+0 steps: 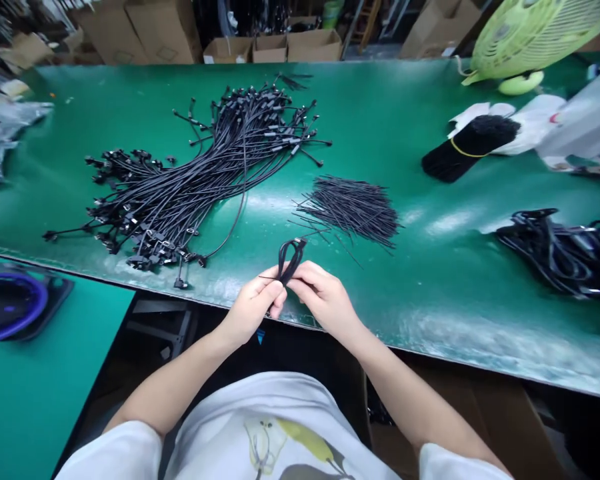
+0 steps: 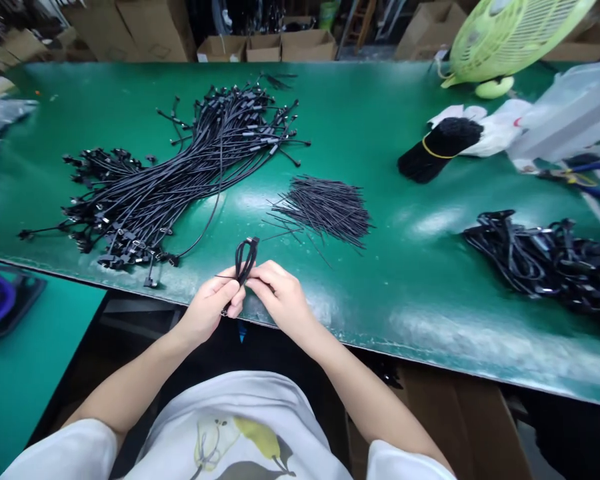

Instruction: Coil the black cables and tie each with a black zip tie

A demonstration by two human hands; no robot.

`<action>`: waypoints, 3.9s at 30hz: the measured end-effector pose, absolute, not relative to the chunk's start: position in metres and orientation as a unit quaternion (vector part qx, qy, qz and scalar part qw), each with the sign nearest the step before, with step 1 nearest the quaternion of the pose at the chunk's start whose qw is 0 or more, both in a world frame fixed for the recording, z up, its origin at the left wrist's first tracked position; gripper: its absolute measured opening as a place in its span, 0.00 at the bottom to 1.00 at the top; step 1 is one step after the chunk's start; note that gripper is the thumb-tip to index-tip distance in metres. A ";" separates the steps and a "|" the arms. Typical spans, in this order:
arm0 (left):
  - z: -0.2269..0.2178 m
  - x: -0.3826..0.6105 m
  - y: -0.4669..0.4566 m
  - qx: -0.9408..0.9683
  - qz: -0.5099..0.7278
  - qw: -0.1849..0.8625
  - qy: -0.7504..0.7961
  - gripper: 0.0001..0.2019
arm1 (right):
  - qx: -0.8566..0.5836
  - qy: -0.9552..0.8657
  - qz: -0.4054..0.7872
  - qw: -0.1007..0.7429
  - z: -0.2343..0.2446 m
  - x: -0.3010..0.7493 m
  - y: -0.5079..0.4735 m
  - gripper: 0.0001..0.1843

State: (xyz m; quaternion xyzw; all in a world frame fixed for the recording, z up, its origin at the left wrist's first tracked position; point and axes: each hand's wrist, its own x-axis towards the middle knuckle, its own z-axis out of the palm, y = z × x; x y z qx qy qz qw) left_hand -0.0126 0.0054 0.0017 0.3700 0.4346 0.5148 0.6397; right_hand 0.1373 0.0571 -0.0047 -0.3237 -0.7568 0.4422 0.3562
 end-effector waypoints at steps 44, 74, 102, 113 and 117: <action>-0.008 -0.020 -0.001 0.556 0.276 0.520 0.586 0.33 | -0.103 -0.980 -0.155 0.065 0.037 0.132 0.037 0.26; 0.020 -0.016 0.023 0.340 0.591 0.566 0.462 0.17 | -0.225 -0.941 0.010 0.254 0.047 0.118 0.092 0.16; 0.028 -0.048 -0.009 0.425 0.512 0.617 0.420 0.39 | -0.061 -0.934 -0.018 0.351 0.045 0.118 0.044 0.16; 0.013 -0.031 -0.016 0.494 0.554 0.428 0.516 0.24 | -0.304 -0.833 0.342 0.310 0.042 0.124 0.061 0.18; 0.007 -0.030 -0.013 0.530 0.507 0.483 0.479 0.21 | -0.308 -0.657 0.642 0.246 0.030 0.113 0.058 0.23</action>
